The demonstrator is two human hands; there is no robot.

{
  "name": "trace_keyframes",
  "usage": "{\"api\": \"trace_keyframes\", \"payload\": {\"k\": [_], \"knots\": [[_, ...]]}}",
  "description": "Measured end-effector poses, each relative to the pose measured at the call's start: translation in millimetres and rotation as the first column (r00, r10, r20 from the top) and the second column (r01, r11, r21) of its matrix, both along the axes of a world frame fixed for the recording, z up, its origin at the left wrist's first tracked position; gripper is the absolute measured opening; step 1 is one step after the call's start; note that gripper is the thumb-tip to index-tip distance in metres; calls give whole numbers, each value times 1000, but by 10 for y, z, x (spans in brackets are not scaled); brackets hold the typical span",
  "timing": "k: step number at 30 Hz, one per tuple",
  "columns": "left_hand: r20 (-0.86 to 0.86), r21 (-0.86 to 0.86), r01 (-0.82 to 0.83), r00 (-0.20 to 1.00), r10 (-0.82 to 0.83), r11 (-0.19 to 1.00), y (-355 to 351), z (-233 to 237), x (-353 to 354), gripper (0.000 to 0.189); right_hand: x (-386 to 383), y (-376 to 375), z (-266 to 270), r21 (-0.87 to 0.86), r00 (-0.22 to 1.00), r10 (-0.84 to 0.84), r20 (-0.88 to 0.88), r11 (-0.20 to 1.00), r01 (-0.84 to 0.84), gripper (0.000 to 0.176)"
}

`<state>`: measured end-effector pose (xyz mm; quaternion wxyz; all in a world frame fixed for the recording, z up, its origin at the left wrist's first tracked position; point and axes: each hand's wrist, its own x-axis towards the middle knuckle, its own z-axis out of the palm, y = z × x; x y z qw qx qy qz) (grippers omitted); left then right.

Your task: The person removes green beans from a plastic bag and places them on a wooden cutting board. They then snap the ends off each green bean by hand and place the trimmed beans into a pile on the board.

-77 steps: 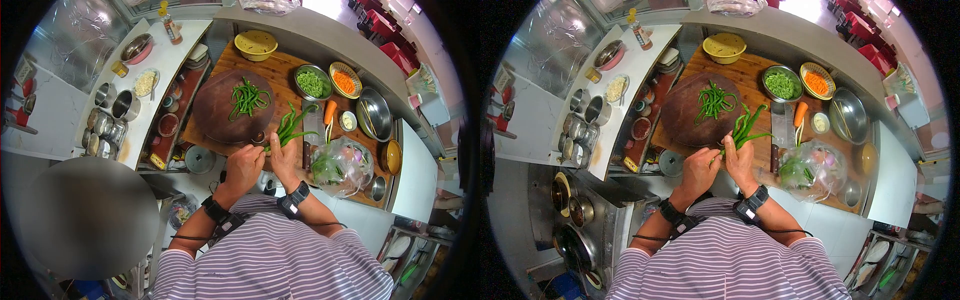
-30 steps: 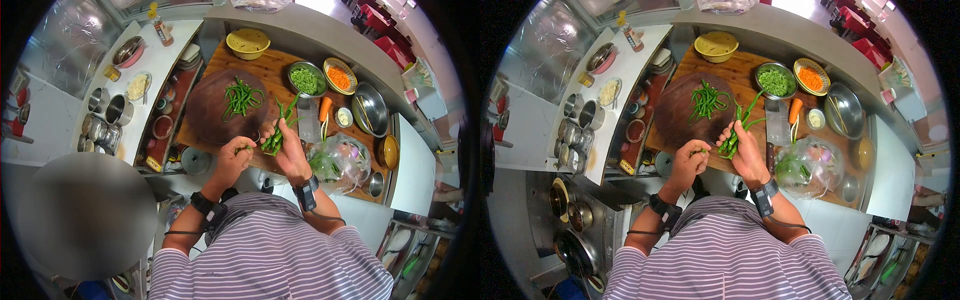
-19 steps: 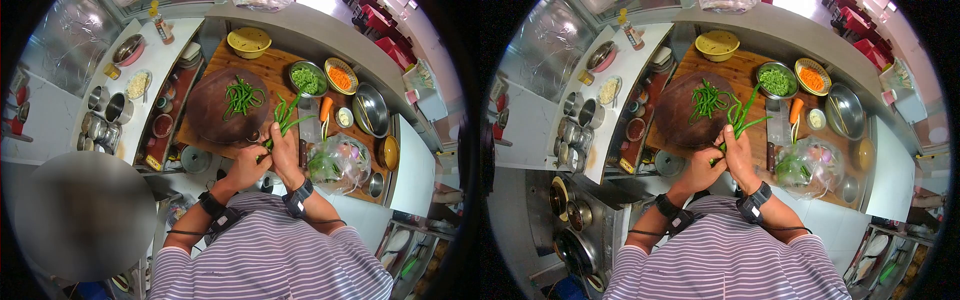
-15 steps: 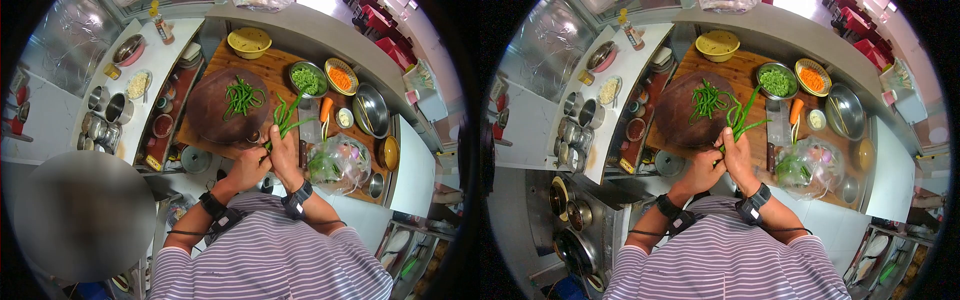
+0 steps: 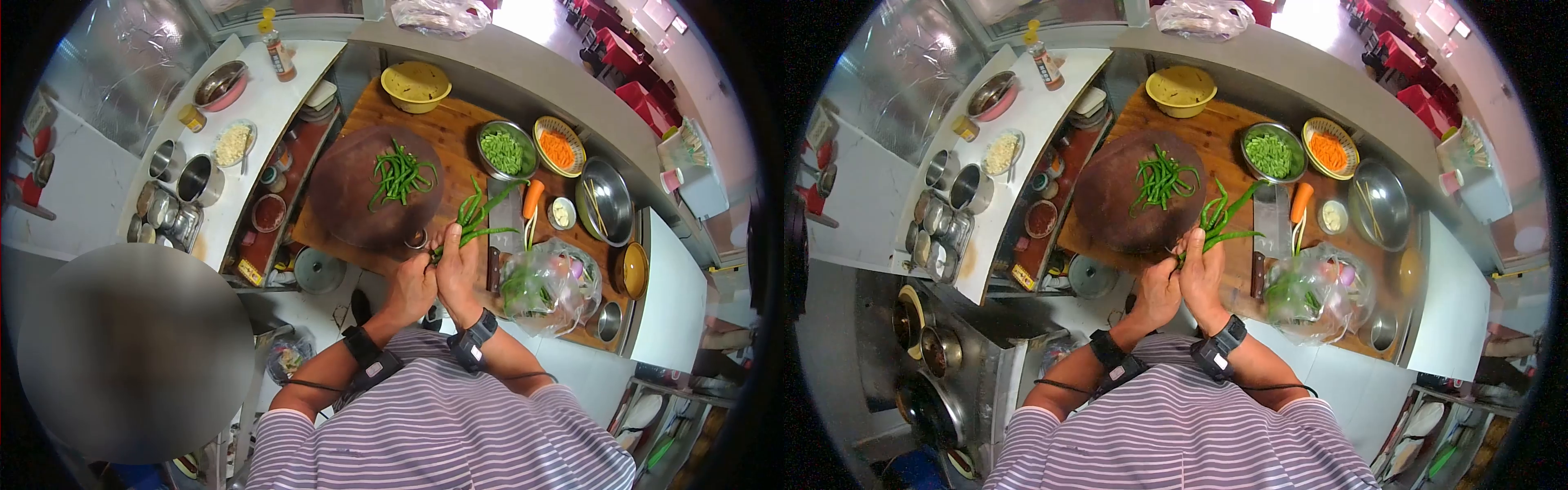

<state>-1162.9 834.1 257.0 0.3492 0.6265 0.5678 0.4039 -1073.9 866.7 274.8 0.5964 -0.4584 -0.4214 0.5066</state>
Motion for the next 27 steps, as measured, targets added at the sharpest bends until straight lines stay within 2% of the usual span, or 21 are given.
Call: {"api": "trace_keyframes", "payload": {"k": [2, 3, 5, 6, 7, 8, 9, 10, 11, 12, 14, 15, 16, 17, 19, 20, 22, 23, 24, 26, 27], "knots": [[142, -128, -75, 986, 93, 989, -15, -57, 18, 18, -49, 11, -45, 14, 999, 1, 48, 1000, -2, 28], [147, -127, -83, 984, 102, 988, -22, -138, 33, 18, -88, 5, -29, 16, 999, 10, 53, 1000, -11, 28], [306, -133, -288, 898, 316, 948, -24, -434, 40, 19, -178, 6, 16, 42, 988, -59, 146, 998, 53, 28], [312, -133, -301, 892, 328, 944, -51, -714, -69, 19, -202, 35, 23, 44, 987, -45, 152, 998, 39, 28], [522, -406, -220, 741, 422, 887, -95, -1058, -274, 18, -212, 91, 32, 121, 983, -61, 175, 992, 40, 26], [651, -614, -48, 534, 540, 788, -147, -1233, -458, 18, -212, 164, 43, 198, 977, -84, 195, 979, 44, 25], [656, -611, -50, 525, 542, 790, -209, -1143, -575, 18, -173, 274, 0, 180, 971, 13, 240, 982, -58, 23], [648, -607, 17, 589, 483, 794, -316, -1050, -673, 18, -201, 352, -61, 180, 969, 21, 247, 981, -67, 23], [639, -602, 83, 646, 417, 794, -404, -932, -778, 17, -257, 451, -52, -20, 979, 88, 183, 996, -86, 23], [645, -597, 78, 637, 421, 798, -479, -861, -892, 17, -326, 566, -51, -215, 984, 143, 108, 969, -117, 23], [745, -558, 128, 512, 428, 820, -637, -797, -1136, 17, -440, 861, -216, -228, 974, 208, 92, 956, -183, 22], [750, -555, 123, 501, 432, 823, -736, -836, -1258, 17, -484, 1021, -329, -278, 946, 249, 208, 942, -187, 22], [723, -603, 42, 451, 524, 796, -854, -884, -1376, 16, -522, 1176, -444, -329, 902, 292, 320, 926, -183, 23], [690, -651, -35, 391, 610, 759, -986, -940, -1503, 15, -560, 1323, -548, -329, 894, 303, 329, 924, -192, 23], [675, -671, -107, 321, 664, 734, -1311, -1182, -1781, 17, -643, 1623, -761, -374, 776, 378, 505, 906, -198, 23], [629, -717, -167, 265, 731, 677, -1477, -1288, -1887, 15, -678, 1785, -909, -376, 765, 389, 513, 903, -208, 23], [537, -798, -242, 134, 833, 553, -1838, -1491, -2075, 13, -735, 2061, -1144, -411, 573, 414, 708, 901, -143, 28], [490, -826, -277, 78, 868, 491, -2024, -1612, -2141, 11, -785, 2131, -1054, -423, 362, 424, 831, 902, -85, 39], [459, -851, -283, 5, 888, 442, -2231, -1765, -2209, 11, -853, 2115, -994, -427, 348, 429, 833, 900, -89, 39], [382, -893, -296, -97, 919, 340, -2609, -2004, -2305, 12, -985, 2077, -898, -164, 86, 170, 982, 984, -70, 51], [321, -924, -278, -186, 929, 263, -2804, -2166, -2337, 11, -1043, 2092, -872, -228, 82, 227, 970, 974, 10, 57]]}}
